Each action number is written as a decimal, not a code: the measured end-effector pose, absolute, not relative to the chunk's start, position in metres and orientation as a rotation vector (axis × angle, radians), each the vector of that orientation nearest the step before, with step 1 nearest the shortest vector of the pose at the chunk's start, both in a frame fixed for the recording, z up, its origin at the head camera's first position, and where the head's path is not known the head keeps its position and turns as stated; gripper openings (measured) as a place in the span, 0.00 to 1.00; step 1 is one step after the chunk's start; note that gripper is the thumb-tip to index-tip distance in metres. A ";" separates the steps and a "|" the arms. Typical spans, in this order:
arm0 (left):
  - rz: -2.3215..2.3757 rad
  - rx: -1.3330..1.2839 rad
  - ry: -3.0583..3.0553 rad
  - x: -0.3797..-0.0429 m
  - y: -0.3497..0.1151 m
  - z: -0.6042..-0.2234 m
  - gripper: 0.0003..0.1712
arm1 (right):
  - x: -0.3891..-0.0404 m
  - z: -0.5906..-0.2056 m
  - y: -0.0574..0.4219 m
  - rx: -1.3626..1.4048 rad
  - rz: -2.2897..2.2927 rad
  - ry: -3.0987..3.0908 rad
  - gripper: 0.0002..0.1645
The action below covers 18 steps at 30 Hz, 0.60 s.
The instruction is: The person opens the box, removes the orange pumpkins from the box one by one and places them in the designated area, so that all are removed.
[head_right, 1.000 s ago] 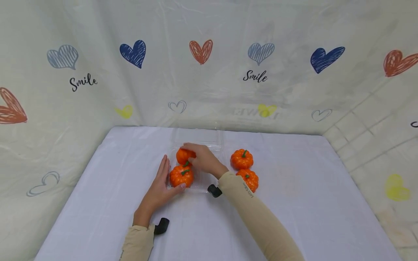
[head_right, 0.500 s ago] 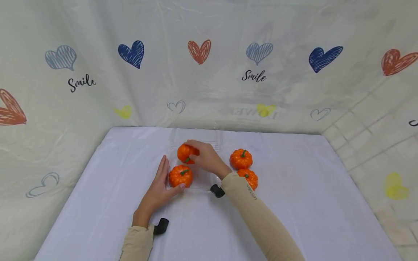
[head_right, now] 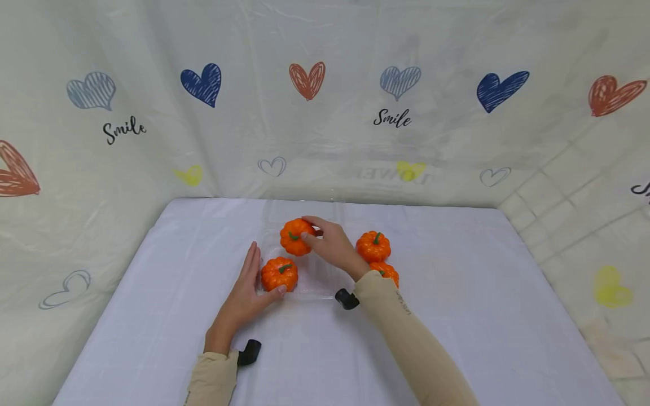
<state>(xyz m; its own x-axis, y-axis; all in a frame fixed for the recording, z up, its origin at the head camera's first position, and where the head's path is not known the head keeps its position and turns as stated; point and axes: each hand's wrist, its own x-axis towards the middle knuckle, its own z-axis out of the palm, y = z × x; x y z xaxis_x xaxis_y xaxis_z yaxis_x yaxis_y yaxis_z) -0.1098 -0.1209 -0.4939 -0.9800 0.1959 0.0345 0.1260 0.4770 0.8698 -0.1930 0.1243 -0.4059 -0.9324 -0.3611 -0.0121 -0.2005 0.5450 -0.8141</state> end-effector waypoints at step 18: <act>1.525 0.273 2.646 -0.108 -0.120 -0.491 0.71 | -0.187 -0.383 0.173 -0.348 -1.383 2.626 0.31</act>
<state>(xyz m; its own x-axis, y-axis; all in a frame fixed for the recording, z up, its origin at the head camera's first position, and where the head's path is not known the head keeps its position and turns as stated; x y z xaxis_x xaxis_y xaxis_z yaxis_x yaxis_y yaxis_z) -0.1080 -0.1201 -0.4906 -0.9813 0.1911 0.0235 0.1161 0.4898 0.8641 -0.1869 0.1729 -0.3829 -0.9612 -0.2744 -0.0274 -0.1327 0.5473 -0.8264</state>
